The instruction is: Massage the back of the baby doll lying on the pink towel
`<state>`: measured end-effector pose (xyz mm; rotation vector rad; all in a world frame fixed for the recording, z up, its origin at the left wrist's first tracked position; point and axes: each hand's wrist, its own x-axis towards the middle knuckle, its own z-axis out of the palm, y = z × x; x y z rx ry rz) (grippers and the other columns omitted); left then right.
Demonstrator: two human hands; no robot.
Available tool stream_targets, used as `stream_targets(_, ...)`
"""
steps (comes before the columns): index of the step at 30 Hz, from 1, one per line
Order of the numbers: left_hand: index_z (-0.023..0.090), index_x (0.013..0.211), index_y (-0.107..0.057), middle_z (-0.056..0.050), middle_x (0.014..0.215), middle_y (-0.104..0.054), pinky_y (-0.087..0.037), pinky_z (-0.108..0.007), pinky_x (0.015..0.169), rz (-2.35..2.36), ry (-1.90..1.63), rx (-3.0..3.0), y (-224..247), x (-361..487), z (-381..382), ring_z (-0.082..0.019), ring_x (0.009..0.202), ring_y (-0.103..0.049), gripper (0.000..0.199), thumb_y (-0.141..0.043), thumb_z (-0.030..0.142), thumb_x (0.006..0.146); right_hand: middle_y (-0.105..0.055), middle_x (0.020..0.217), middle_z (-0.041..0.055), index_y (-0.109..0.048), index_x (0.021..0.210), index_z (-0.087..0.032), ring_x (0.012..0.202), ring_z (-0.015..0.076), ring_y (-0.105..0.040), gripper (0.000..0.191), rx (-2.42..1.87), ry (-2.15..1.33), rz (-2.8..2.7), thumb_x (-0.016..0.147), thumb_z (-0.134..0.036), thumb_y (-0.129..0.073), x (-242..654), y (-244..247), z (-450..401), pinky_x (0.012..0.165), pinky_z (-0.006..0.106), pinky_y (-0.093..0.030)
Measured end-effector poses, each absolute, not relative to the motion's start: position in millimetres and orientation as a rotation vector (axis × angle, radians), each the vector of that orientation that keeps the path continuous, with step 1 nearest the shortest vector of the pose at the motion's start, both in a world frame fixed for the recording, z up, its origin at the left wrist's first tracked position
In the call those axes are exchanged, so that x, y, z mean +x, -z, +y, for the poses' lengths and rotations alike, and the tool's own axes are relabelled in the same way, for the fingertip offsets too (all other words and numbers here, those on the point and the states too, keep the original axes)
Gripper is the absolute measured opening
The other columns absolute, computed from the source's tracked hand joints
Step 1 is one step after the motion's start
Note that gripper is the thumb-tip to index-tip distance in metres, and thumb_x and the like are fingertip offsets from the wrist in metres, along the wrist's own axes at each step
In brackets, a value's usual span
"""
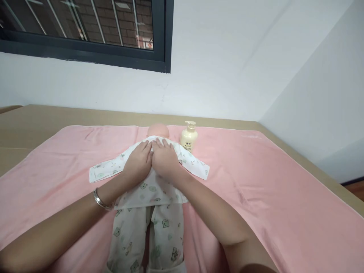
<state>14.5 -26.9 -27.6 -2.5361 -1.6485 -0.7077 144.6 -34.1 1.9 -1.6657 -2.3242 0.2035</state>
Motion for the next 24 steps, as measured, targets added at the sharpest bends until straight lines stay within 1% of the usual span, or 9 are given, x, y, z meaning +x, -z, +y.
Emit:
stream_targets(3,-0.003,0.138,-0.052,-0.023,0.146,-0.052,-0.029,-0.050,0.123,-1.539,0.686,-2.550,32,18,-33,-0.033,0.143,-0.041,0.054,-0.025,0.018,0.097,-0.038,0.158,0.0193,-0.036,0.152,-0.003,0.149,0.0307,-0.032,0.058,-1.807,-0.227,-2.207,0.101,-0.030,-0.024,149,-3,-25,0.122,0.048,-0.027)
stream_targets(5,-0.001,0.140,-0.050,-0.021,0.149,-0.049,-0.030,-0.049,0.123,-1.642,0.700,-2.574,30,14,-26,-0.032,0.144,-0.040,0.054,-0.025,0.022,0.098,-0.040,0.155,0.0243,-0.034,0.152,0.001,0.148,0.0327,-0.034,0.059,-1.848,-0.152,-2.208,0.102,-0.031,-0.024,144,-1,-33,0.121,0.049,-0.028)
stream_targets(7,0.001,0.142,-0.049,-0.019,0.151,-0.047,-0.032,-0.048,0.121,-1.828,0.747,-2.580,27,7,-13,-0.031,0.143,-0.041,0.055,-0.025,0.027,0.100,-0.038,0.155,0.0268,-0.033,0.152,0.000,0.147,0.0367,-0.034,0.059,-1.825,-0.038,-2.269,0.102,-0.028,-0.026,137,2,-47,0.120,0.051,-0.028)
stream_targets(10,0.005,0.143,-0.049,-0.017,0.149,-0.050,-0.036,-0.046,0.119,-1.981,0.827,-2.597,25,0,1,-0.029,0.140,-0.045,0.055,-0.026,0.033,0.101,-0.034,0.158,0.0267,-0.032,0.154,-0.002,0.149,0.0407,-0.030,0.059,-1.725,0.033,-2.380,0.098,-0.021,-0.033,132,4,-62,0.120,0.053,-0.027)
stream_targets(12,0.004,0.142,-0.049,-0.018,0.147,-0.052,-0.038,-0.047,0.117,-1.976,0.819,-2.572,28,2,-1,-0.030,0.138,-0.047,0.056,-0.027,0.033,0.100,-0.032,0.159,0.0246,-0.033,0.154,-0.002,0.151,0.0388,-0.027,0.059,-1.689,-0.045,-2.398,0.097,-0.019,-0.032,136,3,-57,0.121,0.052,-0.026)
stream_targets(16,-0.004,0.142,-0.046,-0.024,0.149,-0.047,-0.029,-0.051,0.122,-1.772,0.744,-2.496,34,14,-20,-0.036,0.143,-0.040,0.056,-0.027,0.026,0.099,-0.031,0.161,0.0213,-0.035,0.151,-0.001,0.152,0.0318,-0.027,0.057,-1.710,-0.286,-2.302,0.102,-0.028,-0.025,151,0,-26,0.123,0.047,-0.027)
stream_targets(19,-0.006,0.144,-0.042,-0.024,0.153,-0.043,-0.026,-0.050,0.123,-1.813,0.730,-2.525,34,16,-22,-0.036,0.146,-0.035,0.058,-0.030,0.026,0.098,-0.036,0.158,0.0218,-0.035,0.151,-0.001,0.151,0.0309,-0.029,0.058,-1.774,-0.274,-2.239,0.103,-0.032,-0.023,151,0,-22,0.123,0.045,-0.028)
stream_targets(21,-0.003,0.141,-0.047,-0.023,0.150,-0.047,-0.031,-0.049,0.121,-1.941,0.773,-2.554,31,12,-13,-0.035,0.143,-0.039,0.056,-0.032,0.028,0.098,-0.040,0.155,0.0239,-0.035,0.151,0.001,0.149,0.0320,-0.033,0.058,-1.783,-0.147,-2.283,0.103,-0.029,-0.025,145,1,-35,0.123,0.046,-0.027)
stream_targets(24,0.007,0.127,-0.060,-0.018,0.135,-0.061,-0.042,-0.046,0.111,-2.033,0.962,-2.600,28,3,0,-0.030,0.127,-0.055,0.048,-0.033,0.034,0.098,-0.041,0.153,0.0270,-0.036,0.150,0.003,0.147,0.0348,-0.036,0.057,-1.717,0.046,-2.433,0.098,-0.020,-0.033,136,-3,-61,0.123,0.047,-0.027)
